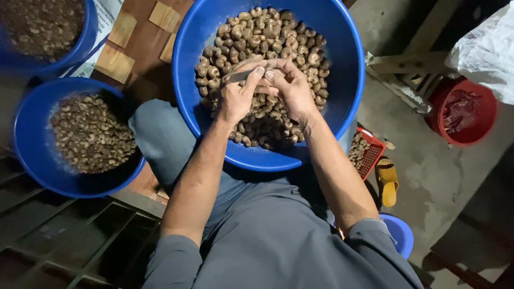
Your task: Shelling nuts manually using a small knife and sorting them into containers
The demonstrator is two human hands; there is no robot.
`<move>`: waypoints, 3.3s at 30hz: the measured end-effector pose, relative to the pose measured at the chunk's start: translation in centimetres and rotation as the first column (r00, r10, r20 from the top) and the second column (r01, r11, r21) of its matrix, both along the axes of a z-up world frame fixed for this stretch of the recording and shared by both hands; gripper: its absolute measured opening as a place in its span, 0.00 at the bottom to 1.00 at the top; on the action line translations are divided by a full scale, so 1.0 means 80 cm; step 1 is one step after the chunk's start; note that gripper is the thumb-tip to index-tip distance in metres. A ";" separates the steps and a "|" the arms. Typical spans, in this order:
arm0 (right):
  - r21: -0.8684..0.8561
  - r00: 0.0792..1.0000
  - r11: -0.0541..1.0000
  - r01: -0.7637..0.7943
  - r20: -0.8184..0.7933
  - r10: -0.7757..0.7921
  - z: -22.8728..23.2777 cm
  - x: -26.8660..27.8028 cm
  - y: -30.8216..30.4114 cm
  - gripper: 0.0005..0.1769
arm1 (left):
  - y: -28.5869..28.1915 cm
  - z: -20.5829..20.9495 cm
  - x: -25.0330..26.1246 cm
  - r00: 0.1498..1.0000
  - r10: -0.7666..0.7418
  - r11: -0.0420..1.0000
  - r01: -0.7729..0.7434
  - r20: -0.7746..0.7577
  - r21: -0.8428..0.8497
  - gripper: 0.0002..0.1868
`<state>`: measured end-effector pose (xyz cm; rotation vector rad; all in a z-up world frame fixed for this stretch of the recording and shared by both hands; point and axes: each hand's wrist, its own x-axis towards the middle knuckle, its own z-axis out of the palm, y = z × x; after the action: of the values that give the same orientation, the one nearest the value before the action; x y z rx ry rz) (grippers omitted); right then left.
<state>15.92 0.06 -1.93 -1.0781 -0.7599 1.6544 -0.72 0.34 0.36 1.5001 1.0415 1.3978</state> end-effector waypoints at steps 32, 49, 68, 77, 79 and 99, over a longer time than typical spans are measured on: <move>0.410 0.911 0.911 -0.048 0.393 -0.129 0.027 -0.006 -0.002 0.14 | 0.004 0.001 0.007 0.999 0.013 0.997 -0.010 0.040 -0.074 0.10; 0.217 0.990 0.976 -0.001 0.135 -0.029 0.024 -0.002 -0.001 0.16 | 0.003 0.015 -0.003 0.990 -0.033 0.998 0.041 0.138 -0.053 0.10; 0.171 0.996 0.985 0.023 0.083 -0.038 0.017 -0.002 -0.001 0.14 | 0.002 0.023 0.002 0.998 -0.042 0.999 0.040 0.055 0.022 0.09; 0.159 0.993 0.986 -0.057 0.108 0.040 0.055 -0.001 -0.003 0.25 | 0.002 0.018 -0.003 0.989 -0.142 0.989 0.140 0.029 0.036 0.10; 0.175 0.996 0.983 -0.058 0.084 0.043 0.051 -0.002 -0.005 0.23 | 0.001 0.020 -0.003 0.995 -0.098 0.995 0.099 0.032 -0.025 0.11; 0.342 0.985 0.937 -0.076 0.171 0.018 0.063 -0.011 -0.007 0.18 | 0.000 0.020 -0.004 0.999 -0.018 0.994 0.014 -0.038 -0.108 0.13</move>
<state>15.01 -0.53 3.10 -0.9547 -1.1481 1.4110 -1.03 0.36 1.97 1.4589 1.1088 1.2860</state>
